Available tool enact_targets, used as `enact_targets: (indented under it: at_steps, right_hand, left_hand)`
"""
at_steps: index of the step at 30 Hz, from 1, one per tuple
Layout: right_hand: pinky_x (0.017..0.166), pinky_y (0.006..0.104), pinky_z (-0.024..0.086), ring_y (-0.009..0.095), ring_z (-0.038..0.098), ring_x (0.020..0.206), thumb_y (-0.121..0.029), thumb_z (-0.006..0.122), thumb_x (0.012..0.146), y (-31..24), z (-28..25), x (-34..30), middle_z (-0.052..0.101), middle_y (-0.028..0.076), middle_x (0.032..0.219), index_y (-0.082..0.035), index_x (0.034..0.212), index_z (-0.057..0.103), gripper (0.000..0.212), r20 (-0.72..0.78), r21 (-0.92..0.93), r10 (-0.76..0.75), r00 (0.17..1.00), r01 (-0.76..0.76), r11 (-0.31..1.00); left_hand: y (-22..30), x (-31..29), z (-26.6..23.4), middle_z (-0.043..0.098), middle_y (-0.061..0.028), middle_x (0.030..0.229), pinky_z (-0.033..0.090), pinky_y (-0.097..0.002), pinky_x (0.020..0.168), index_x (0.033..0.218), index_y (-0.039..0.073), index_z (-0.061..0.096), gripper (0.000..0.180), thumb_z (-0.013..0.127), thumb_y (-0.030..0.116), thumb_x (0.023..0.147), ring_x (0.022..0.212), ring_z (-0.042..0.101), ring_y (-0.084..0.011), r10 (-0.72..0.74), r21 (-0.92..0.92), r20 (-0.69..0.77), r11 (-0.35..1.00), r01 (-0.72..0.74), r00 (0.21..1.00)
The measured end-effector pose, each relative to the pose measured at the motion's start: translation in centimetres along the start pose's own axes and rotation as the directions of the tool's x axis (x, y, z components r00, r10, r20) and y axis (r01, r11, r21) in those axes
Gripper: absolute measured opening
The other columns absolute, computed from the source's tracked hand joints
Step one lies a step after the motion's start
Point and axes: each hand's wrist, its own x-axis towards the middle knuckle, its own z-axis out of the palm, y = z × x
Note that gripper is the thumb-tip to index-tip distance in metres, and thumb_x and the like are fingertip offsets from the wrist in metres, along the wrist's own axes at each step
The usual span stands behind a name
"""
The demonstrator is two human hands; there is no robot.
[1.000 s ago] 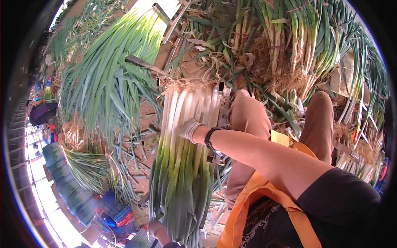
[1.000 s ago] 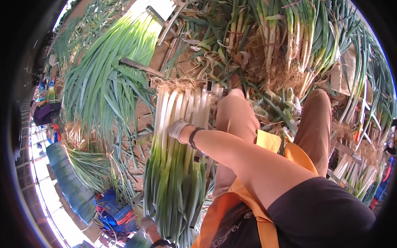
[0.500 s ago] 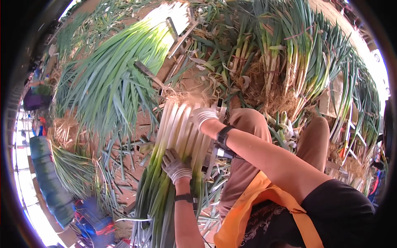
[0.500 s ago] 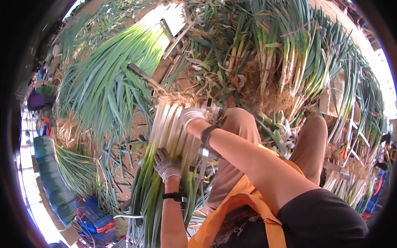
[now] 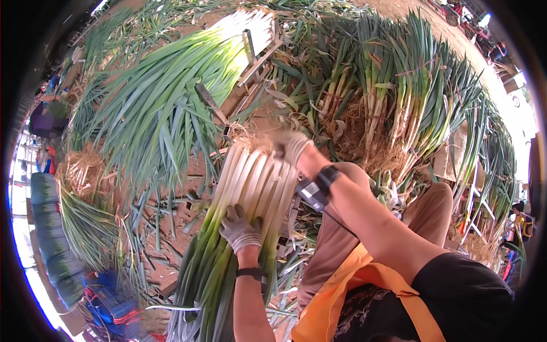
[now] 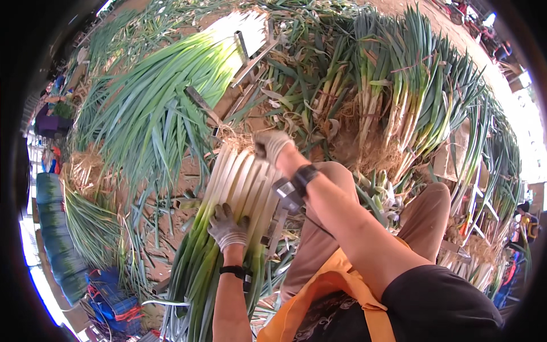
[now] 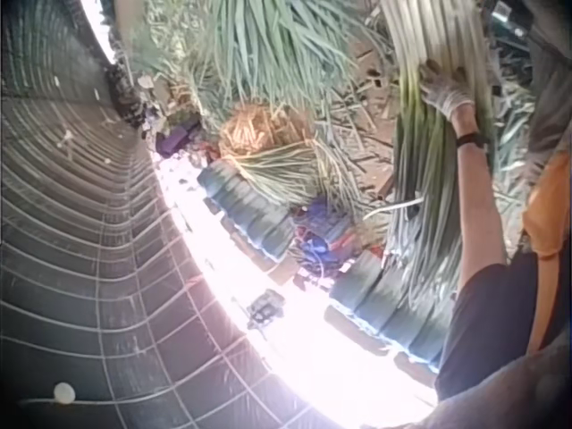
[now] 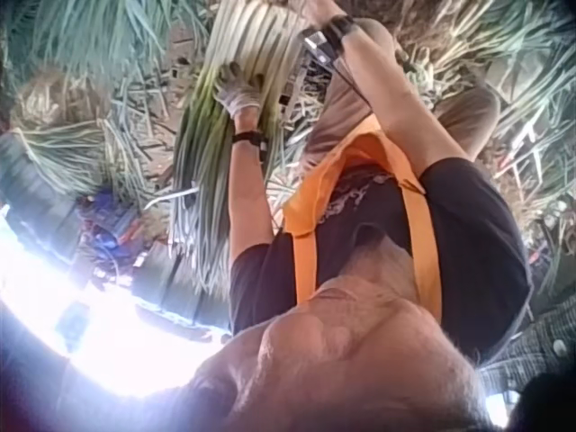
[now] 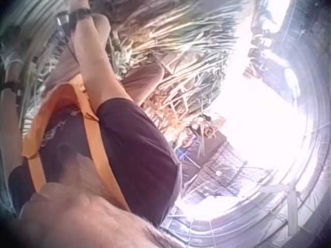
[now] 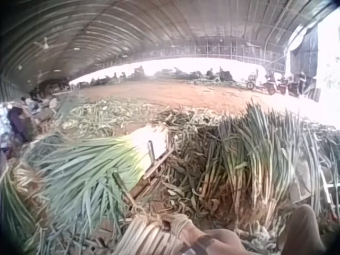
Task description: The recorder is cleaning and trimming large leeks or green onions by hand and using a fixed blade tool.
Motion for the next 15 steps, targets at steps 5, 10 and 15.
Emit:
enact_targets:
  at_steps: [5, 10, 15]
  right_hand:
    - [0.049, 0.0286, 0.044, 0.012, 0.043, 0.047, -0.020, 0.059, 0.085, -8.1, -3.0, -4.0, 0.053, 0.003, 0.058, -0.006, 0.072, 0.059, 0.019, 0.169, -0.182, -0.238, 0.957, 0.267, 0.946]
    - [0.081, 0.0339, 0.049, 0.028, 0.057, 0.101, -0.039, 0.060, 0.081, -3.2, 0.9, -2.7, 0.055, 0.017, 0.115, -0.001, 0.118, 0.051, 0.054, -0.044, -0.991, -0.010, 0.999, -0.042, 0.126]
    - [0.073, 0.0355, 0.048, 0.026, 0.060, 0.089, -0.038, 0.060, 0.078, 4.0, 1.0, -0.3, 0.062, 0.012, 0.100, -0.007, 0.100, 0.063, 0.038, -0.129, -0.991, -0.031, 0.991, -0.129, 0.028]
  left_hand:
    - [0.9, 0.1, -1.2, 0.037, -0.0102, 0.128, 0.038, -0.0488, 0.083, 0.127, 0.006, 0.038, 0.070, 0.060, 0.044, 0.073, 0.110, 0.041, -0.0335, 0.005, 0.023, 0.011, 1.000, -0.005, 1.000]
    - [1.5, 0.2, -1.4, 0.035, -0.0103, 0.128, 0.037, -0.0460, 0.086, 0.127, 0.006, 0.038, 0.070, 0.057, 0.048, 0.075, 0.108, 0.042, -0.0313, 0.023, 0.079, 0.002, 0.997, -0.024, 1.000]
    - [0.5, 0.2, -0.7, 0.036, -0.0115, 0.129, 0.037, -0.0470, 0.085, 0.128, 0.006, 0.037, 0.073, 0.056, 0.051, 0.074, 0.108, 0.042, -0.0321, 0.002, 0.094, -0.008, 0.996, -0.001, 1.000]
